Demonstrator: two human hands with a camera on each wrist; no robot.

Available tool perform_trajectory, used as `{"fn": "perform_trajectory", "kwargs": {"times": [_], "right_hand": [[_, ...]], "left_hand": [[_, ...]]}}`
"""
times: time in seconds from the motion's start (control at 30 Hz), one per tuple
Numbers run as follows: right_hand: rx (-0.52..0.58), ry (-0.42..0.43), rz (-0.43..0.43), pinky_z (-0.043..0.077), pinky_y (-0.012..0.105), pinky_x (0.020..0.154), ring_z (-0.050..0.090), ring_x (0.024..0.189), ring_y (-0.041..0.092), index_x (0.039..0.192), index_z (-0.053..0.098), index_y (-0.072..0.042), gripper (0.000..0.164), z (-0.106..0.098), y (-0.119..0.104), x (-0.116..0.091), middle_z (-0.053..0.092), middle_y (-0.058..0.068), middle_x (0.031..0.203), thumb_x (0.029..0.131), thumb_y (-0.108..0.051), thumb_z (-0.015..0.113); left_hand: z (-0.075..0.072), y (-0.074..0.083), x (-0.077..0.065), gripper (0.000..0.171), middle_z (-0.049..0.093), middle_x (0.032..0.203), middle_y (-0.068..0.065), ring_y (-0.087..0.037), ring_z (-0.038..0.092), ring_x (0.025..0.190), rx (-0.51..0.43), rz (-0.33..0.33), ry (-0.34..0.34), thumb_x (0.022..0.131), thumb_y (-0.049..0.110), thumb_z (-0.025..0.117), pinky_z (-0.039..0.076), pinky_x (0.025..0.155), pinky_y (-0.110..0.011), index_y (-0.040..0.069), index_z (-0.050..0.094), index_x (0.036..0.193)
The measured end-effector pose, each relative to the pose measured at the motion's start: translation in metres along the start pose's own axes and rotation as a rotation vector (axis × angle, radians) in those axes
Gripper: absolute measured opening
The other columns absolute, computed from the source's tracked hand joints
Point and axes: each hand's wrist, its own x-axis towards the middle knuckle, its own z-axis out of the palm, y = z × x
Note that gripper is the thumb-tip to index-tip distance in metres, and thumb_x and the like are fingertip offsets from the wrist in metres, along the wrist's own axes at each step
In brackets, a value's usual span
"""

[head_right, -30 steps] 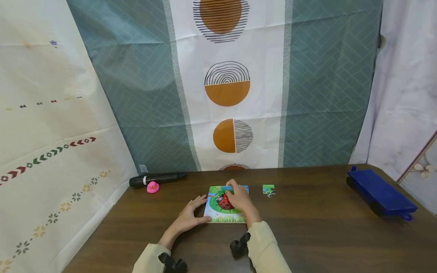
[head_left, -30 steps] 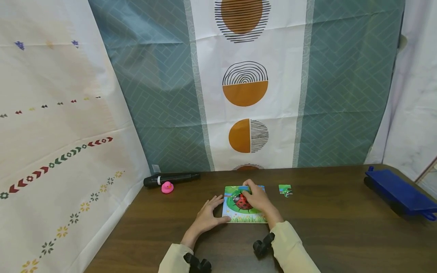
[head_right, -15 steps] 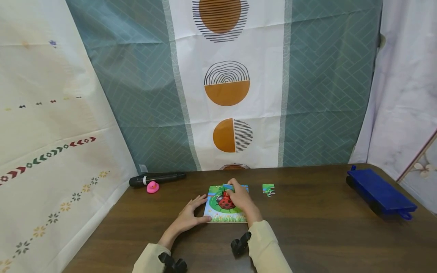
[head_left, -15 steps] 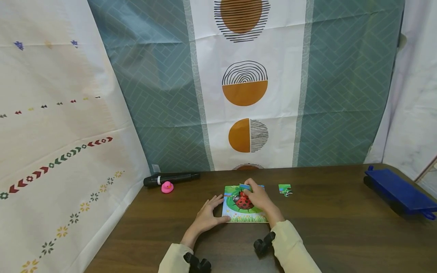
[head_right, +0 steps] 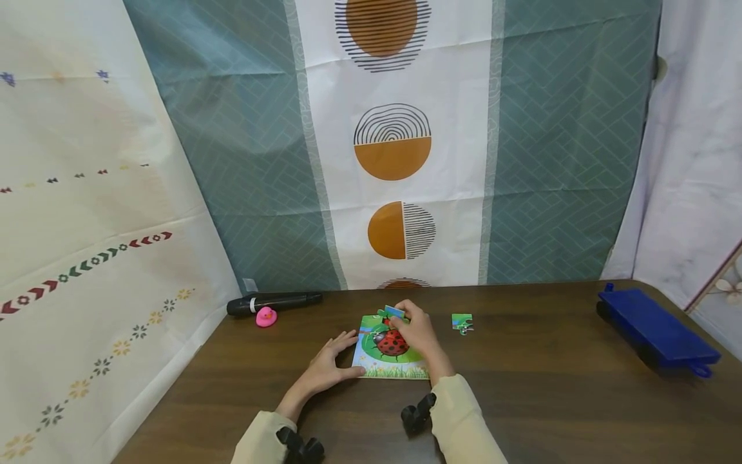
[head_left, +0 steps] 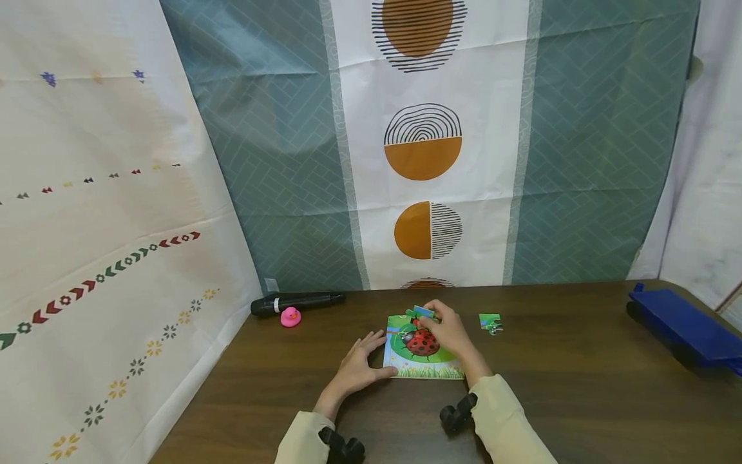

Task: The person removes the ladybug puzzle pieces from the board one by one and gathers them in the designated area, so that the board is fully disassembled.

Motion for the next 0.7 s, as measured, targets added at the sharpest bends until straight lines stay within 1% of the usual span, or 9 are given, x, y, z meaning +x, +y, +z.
{"fn": "perform_trajectory", "kwargs": {"times": [0.1, 0.23, 0.27, 0.37, 0.47, 0.6, 0.63, 0.67, 0.7], "right_hand": [[0.052, 0.021, -0.017, 0.048, 0.026, 0.068, 0.068, 0.087, 0.022, 0.105, 0.061, -0.007, 0.011, -0.004, -0.002, 0.002, 0.072, 0.016, 0.1, 0.096, -0.012, 0.06], [0.062, 0.06, -0.021, 0.047, 0.026, 0.067, 0.063, 0.081, 0.018, 0.113, 0.064, -0.005, 0.021, -0.013, -0.001, 0.005, 0.069, 0.016, 0.096, 0.095, -0.015, 0.063], [0.056, 0.066, -0.019, 0.045, 0.026, 0.067, 0.062, 0.078, 0.016, 0.116, 0.063, -0.004, 0.025, -0.016, 0.0, 0.005, 0.068, 0.016, 0.093, 0.094, -0.016, 0.064], [0.044, 0.067, -0.007, 0.041, 0.028, 0.071, 0.054, 0.076, 0.013, 0.126, 0.056, -0.002, 0.037, -0.026, 0.005, 0.005, 0.068, 0.014, 0.091, 0.093, -0.017, 0.065], [0.037, 0.07, -0.008, 0.039, 0.028, 0.074, 0.047, 0.076, 0.013, 0.129, 0.051, 0.001, 0.043, -0.039, 0.011, 0.004, 0.068, 0.013, 0.088, 0.094, -0.018, 0.065], [0.022, 0.107, -0.027, 0.043, 0.026, 0.072, 0.054, 0.076, 0.012, 0.124, 0.054, 0.003, 0.04, -0.059, 0.017, 0.003, 0.07, 0.013, 0.085, 0.094, -0.019, 0.065], [0.021, 0.116, -0.025, 0.044, 0.026, 0.069, 0.055, 0.072, 0.012, 0.124, 0.055, 0.003, 0.039, -0.064, 0.019, 0.002, 0.071, 0.013, 0.084, 0.094, -0.019, 0.065], [0.022, 0.122, -0.023, 0.045, 0.026, 0.065, 0.058, 0.072, 0.014, 0.124, 0.055, 0.003, 0.038, -0.07, 0.02, 0.0, 0.072, 0.014, 0.086, 0.094, -0.019, 0.065], [0.022, 0.129, -0.02, 0.046, 0.026, 0.065, 0.06, 0.073, 0.015, 0.124, 0.056, 0.003, 0.038, -0.076, 0.021, -0.001, 0.072, 0.014, 0.087, 0.094, -0.019, 0.065]], "left_hand": [[0.0, 0.001, 0.001, 0.075, 0.043, 0.153, -0.013, -0.036, 0.03, 0.148, -0.003, 0.003, -0.003, 0.079, 0.036, 0.078, 0.017, 0.122, -0.06, 0.0, 0.051, 0.139], [0.0, 0.002, 0.002, 0.076, 0.043, 0.153, -0.014, -0.036, 0.029, 0.148, -0.008, 0.009, 0.0, 0.079, 0.035, 0.078, 0.016, 0.121, -0.06, -0.001, 0.051, 0.139], [0.0, 0.002, 0.001, 0.076, 0.043, 0.153, -0.014, -0.036, 0.03, 0.148, -0.004, 0.01, 0.0, 0.079, 0.035, 0.078, 0.016, 0.121, -0.06, -0.001, 0.051, 0.139], [0.0, 0.001, 0.0, 0.077, 0.043, 0.153, -0.014, -0.036, 0.03, 0.148, -0.002, 0.008, -0.004, 0.079, 0.035, 0.079, 0.016, 0.121, -0.06, -0.001, 0.051, 0.14], [0.0, 0.001, -0.002, 0.076, 0.043, 0.153, -0.016, -0.037, 0.03, 0.147, 0.001, 0.015, -0.003, 0.079, 0.034, 0.079, 0.016, 0.121, -0.06, -0.002, 0.05, 0.139], [0.0, 0.001, -0.002, 0.076, 0.044, 0.152, -0.017, -0.038, 0.031, 0.147, 0.0, 0.03, 0.003, 0.078, 0.034, 0.079, 0.016, 0.121, -0.06, -0.003, 0.051, 0.139], [0.0, 0.0, -0.002, 0.076, 0.044, 0.152, -0.017, -0.038, 0.031, 0.147, 0.001, 0.031, 0.002, 0.078, 0.034, 0.079, 0.016, 0.121, -0.06, -0.003, 0.051, 0.139], [0.0, 0.001, -0.002, 0.076, 0.044, 0.152, -0.017, -0.038, 0.031, 0.147, 0.001, 0.034, 0.001, 0.078, 0.034, 0.079, 0.016, 0.121, -0.061, -0.003, 0.051, 0.139], [0.0, 0.001, -0.002, 0.076, 0.044, 0.152, -0.017, -0.038, 0.031, 0.147, 0.002, 0.034, 0.0, 0.078, 0.034, 0.079, 0.016, 0.121, -0.061, -0.003, 0.051, 0.139]]}}
